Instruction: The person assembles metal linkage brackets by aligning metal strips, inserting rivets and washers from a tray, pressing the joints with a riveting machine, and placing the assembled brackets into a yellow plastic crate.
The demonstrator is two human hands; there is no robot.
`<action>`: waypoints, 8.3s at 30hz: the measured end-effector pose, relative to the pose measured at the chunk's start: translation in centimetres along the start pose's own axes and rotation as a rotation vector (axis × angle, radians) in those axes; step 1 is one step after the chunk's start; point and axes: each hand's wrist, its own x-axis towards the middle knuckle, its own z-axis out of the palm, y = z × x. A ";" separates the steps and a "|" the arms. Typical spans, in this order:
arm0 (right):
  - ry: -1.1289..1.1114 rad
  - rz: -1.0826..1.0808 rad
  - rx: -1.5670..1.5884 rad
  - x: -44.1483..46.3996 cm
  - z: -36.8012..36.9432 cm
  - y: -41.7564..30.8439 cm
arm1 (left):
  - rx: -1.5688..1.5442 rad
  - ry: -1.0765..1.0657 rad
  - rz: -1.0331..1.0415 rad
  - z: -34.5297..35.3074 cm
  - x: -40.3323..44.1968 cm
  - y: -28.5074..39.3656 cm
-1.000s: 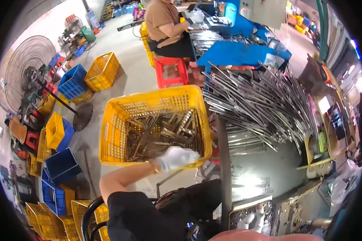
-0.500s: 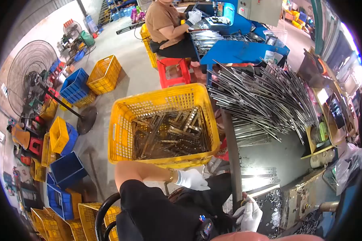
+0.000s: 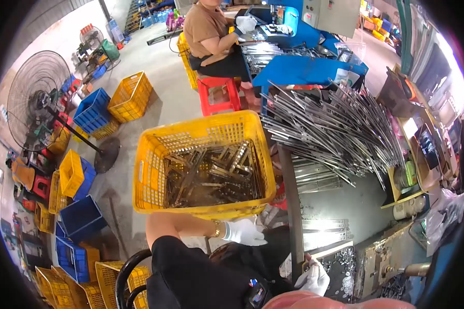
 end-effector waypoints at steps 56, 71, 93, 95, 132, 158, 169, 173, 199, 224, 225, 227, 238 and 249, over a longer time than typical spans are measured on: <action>-0.173 0.066 -0.182 -2.9 3.6 -4.3 | -0.001 -0.061 -0.064 -1.6 -0.2 1.1; -0.134 -0.006 -0.203 -4.5 1.2 -2.9 | -0.101 -0.090 0.187 -2.2 2.5 3.7; -0.075 -0.028 -0.066 -6.2 -0.8 -2.5 | 0.008 -0.199 0.445 -5.4 6.0 9.0; -0.077 -0.044 -0.068 -6.3 -0.8 -2.4 | 0.019 -0.226 0.430 -5.2 5.8 8.9; 0.357 -0.077 -0.340 -10.3 -7.4 -2.1 | 0.311 -0.324 -0.071 -2.4 31.9 10.3; 0.815 -0.551 -1.042 0.7 -9.7 4.5 | -0.662 -0.172 -0.076 -5.1 22.4 18.7; 0.619 -0.587 -1.011 0.6 -11.1 3.5 | -0.611 -0.339 -0.160 -5.5 19.5 23.5; 0.465 -0.473 -0.057 -2.7 -11.0 0.0 | -0.586 -0.341 -0.174 -6.1 18.8 23.0; 0.170 -0.280 0.566 -8.5 -7.0 0.7 | -0.372 -0.330 0.326 -6.9 16.3 25.6; 0.638 -0.011 -1.249 -6.5 -13.0 1.0 | -0.892 -0.414 -0.389 -6.8 19.7 23.6; 0.730 -0.079 -1.184 -7.0 -13.4 1.2 | -0.894 -0.426 -0.382 -6.8 19.7 23.7; 0.745 -0.122 -1.141 -7.3 -13.9 1.2 | -0.896 -0.447 -0.364 -6.8 19.8 24.1; 0.554 -0.539 -0.673 -6.8 -12.8 0.7 | -0.739 -0.430 -0.298 -4.8 19.3 26.7; 0.778 -0.578 -0.579 -7.0 -9.5 0.9 | -0.815 -0.669 -0.200 -3.6 19.5 26.7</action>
